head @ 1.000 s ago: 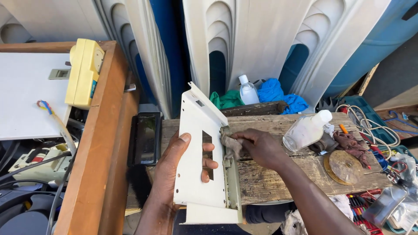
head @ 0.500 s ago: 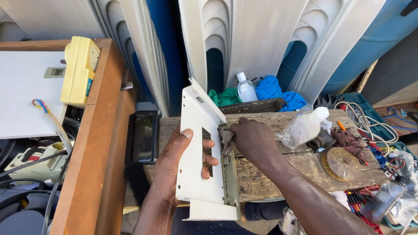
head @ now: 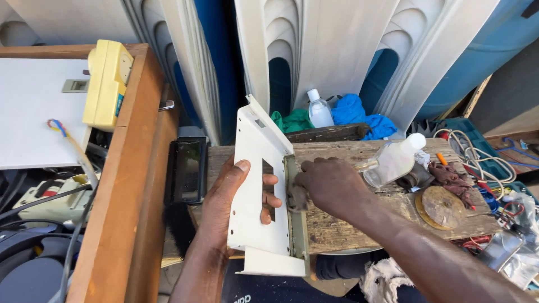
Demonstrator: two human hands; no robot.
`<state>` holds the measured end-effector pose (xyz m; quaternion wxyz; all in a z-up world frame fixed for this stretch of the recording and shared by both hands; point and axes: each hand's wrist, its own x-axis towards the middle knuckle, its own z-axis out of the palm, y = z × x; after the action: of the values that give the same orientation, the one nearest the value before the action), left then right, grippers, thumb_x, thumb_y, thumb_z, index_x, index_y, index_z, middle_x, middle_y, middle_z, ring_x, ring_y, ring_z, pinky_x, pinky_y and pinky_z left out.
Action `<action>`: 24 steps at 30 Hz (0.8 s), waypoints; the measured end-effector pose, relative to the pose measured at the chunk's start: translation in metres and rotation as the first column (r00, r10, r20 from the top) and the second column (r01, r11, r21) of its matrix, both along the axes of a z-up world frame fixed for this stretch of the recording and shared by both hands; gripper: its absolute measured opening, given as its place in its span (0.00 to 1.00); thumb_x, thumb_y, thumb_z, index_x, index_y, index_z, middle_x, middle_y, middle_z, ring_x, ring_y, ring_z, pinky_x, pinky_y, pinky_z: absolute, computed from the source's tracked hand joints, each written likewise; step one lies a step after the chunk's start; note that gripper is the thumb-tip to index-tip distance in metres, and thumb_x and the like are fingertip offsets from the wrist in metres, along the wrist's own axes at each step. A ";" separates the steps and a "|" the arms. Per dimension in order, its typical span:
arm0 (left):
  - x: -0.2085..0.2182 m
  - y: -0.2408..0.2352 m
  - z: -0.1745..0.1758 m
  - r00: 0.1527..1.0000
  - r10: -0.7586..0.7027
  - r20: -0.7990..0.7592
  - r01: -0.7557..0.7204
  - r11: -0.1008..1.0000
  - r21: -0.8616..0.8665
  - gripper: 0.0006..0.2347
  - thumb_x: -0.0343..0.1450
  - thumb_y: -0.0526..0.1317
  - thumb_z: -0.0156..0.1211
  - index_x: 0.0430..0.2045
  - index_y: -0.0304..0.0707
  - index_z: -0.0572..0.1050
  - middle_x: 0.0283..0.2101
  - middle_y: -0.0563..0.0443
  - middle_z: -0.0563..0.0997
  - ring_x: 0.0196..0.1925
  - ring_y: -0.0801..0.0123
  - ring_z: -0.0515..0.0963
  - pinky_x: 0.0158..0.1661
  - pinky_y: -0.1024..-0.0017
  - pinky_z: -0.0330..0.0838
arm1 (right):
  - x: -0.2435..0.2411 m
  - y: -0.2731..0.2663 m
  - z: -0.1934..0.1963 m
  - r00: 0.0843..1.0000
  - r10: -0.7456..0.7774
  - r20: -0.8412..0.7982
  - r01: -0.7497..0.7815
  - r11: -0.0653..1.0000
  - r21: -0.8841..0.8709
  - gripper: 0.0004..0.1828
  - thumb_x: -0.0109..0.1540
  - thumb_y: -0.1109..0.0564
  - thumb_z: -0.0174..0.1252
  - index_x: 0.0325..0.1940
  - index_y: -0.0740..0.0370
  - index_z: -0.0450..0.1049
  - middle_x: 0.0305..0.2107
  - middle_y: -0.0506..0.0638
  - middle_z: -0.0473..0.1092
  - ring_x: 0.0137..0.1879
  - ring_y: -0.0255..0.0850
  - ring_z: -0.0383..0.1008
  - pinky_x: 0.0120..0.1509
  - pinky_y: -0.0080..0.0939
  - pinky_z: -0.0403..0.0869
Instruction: Cleaning a white metal frame using liquid cleaner, a cloth, and a screwdriver for scraping.
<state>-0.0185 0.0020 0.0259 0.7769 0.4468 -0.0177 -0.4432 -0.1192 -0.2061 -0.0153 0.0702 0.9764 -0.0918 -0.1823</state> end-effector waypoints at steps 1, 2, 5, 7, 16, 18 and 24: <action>0.000 0.000 0.001 1.000 0.000 0.006 0.000 1.000 -0.006 0.26 0.71 0.48 0.58 0.66 0.43 0.70 0.39 0.30 0.84 0.25 0.48 0.83 0.15 0.66 0.70 | 0.002 0.006 0.015 1.000 0.000 0.006 0.000 1.000 -0.006 0.13 0.64 0.54 0.56 0.49 0.37 0.79 0.43 0.45 0.73 0.50 0.51 0.75 0.47 0.57 0.77; 0.000 0.000 0.002 0.999 -0.021 -0.027 0.021 1.000 0.013 0.26 0.70 0.48 0.59 0.66 0.46 0.69 0.39 0.30 0.84 0.23 0.49 0.83 0.14 0.66 0.69 | 0.003 0.012 0.031 0.994 -0.024 -0.103 0.029 0.998 0.052 0.19 0.65 0.59 0.53 0.51 0.36 0.80 0.43 0.42 0.74 0.48 0.50 0.76 0.44 0.56 0.75; -0.001 0.001 0.001 0.998 -0.045 -0.053 0.046 0.999 0.019 0.28 0.69 0.48 0.60 0.67 0.50 0.68 0.39 0.30 0.84 0.23 0.49 0.83 0.14 0.67 0.70 | 0.020 0.023 0.049 0.977 -0.005 -0.215 0.009 1.000 0.013 0.18 0.67 0.60 0.53 0.50 0.37 0.83 0.40 0.40 0.76 0.46 0.50 0.78 0.42 0.54 0.77; -0.002 0.001 -0.002 0.998 -0.047 -0.046 0.047 0.999 0.005 0.29 0.69 0.48 0.61 0.69 0.51 0.67 0.39 0.30 0.83 0.23 0.49 0.83 0.14 0.66 0.71 | 0.032 0.010 0.026 0.975 0.030 -0.221 -0.049 0.996 -0.080 0.12 0.68 0.57 0.57 0.46 0.41 0.84 0.39 0.42 0.77 0.45 0.51 0.80 0.44 0.54 0.81; -0.003 0.005 -0.004 0.999 -0.035 -0.034 0.035 0.999 0.004 0.30 0.69 0.48 0.61 0.71 0.53 0.66 0.40 0.30 0.84 0.24 0.48 0.83 0.13 0.65 0.71 | 0.018 0.004 0.029 0.967 0.158 -0.202 -0.183 0.977 -0.111 0.09 0.69 0.49 0.59 0.39 0.41 0.84 0.36 0.38 0.77 0.47 0.45 0.77 0.50 0.50 0.76; -0.004 0.005 -0.003 0.999 -0.025 -0.024 0.024 0.999 -0.026 0.30 0.70 0.48 0.61 0.71 0.50 0.66 0.40 0.30 0.84 0.24 0.50 0.84 0.14 0.67 0.71 | -0.007 -0.025 -0.001 0.941 0.285 0.184 -0.319 0.928 0.193 0.06 0.66 0.52 0.64 0.44 0.38 0.84 0.35 0.37 0.75 0.40 0.45 0.75 0.40 0.52 0.70; -0.007 0.006 -0.003 1.000 -0.015 -0.003 0.015 0.999 -0.036 0.28 0.70 0.48 0.60 0.68 0.45 0.67 0.39 0.30 0.84 0.24 0.50 0.83 0.13 0.67 0.70 | -0.050 -0.008 -0.024 0.929 -0.235 0.287 0.083 0.887 0.455 0.13 0.68 0.51 0.57 0.53 0.40 0.85 0.45 0.39 0.79 0.48 0.47 0.80 0.41 0.57 0.75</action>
<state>-0.0251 0.0076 0.0226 0.7815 0.4319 -0.0279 -0.4493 -0.1690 -0.2137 -0.0398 -0.1813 0.9727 -0.1402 -0.0351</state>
